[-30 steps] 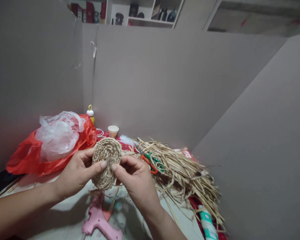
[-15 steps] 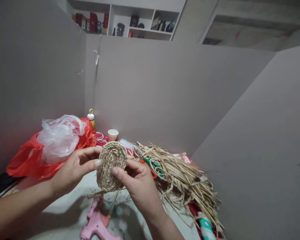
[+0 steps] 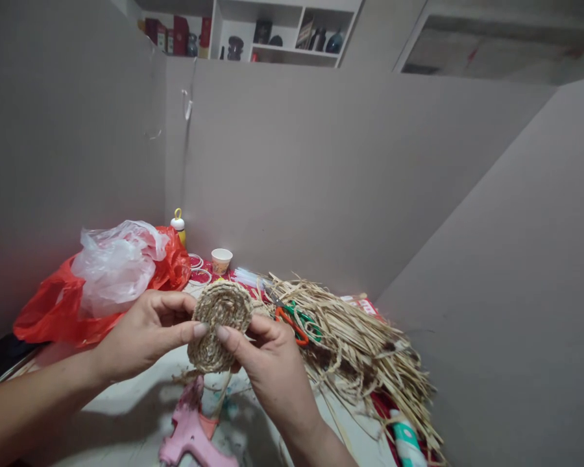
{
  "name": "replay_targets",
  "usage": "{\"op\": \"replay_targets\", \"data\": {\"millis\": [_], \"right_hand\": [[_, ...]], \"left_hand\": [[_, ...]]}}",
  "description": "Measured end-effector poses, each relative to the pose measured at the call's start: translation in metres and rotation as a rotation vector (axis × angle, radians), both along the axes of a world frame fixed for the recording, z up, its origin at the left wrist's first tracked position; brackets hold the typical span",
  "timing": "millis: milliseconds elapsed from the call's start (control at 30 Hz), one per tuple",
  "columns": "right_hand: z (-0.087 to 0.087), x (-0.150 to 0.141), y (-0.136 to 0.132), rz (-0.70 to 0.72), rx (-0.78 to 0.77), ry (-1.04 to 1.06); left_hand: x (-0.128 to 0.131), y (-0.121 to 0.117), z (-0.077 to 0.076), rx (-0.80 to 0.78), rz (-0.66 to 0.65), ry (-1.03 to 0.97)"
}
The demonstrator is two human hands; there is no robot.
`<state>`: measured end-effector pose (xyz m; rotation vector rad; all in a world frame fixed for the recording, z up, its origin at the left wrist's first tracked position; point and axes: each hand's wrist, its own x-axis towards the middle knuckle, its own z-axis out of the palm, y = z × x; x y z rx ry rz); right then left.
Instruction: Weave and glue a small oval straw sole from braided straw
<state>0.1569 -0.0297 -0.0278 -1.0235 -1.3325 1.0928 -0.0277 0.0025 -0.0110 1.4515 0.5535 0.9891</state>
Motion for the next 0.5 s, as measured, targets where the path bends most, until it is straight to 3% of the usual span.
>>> {"op": "replay_targets", "data": {"millis": [500], "right_hand": [[-0.0048, -0.0053, -0.0029, -0.040, -0.003, 0.020]], "left_hand": [[0.0061, -0.0023, -0.0060, -0.038, 0.055, -0.033]]}}
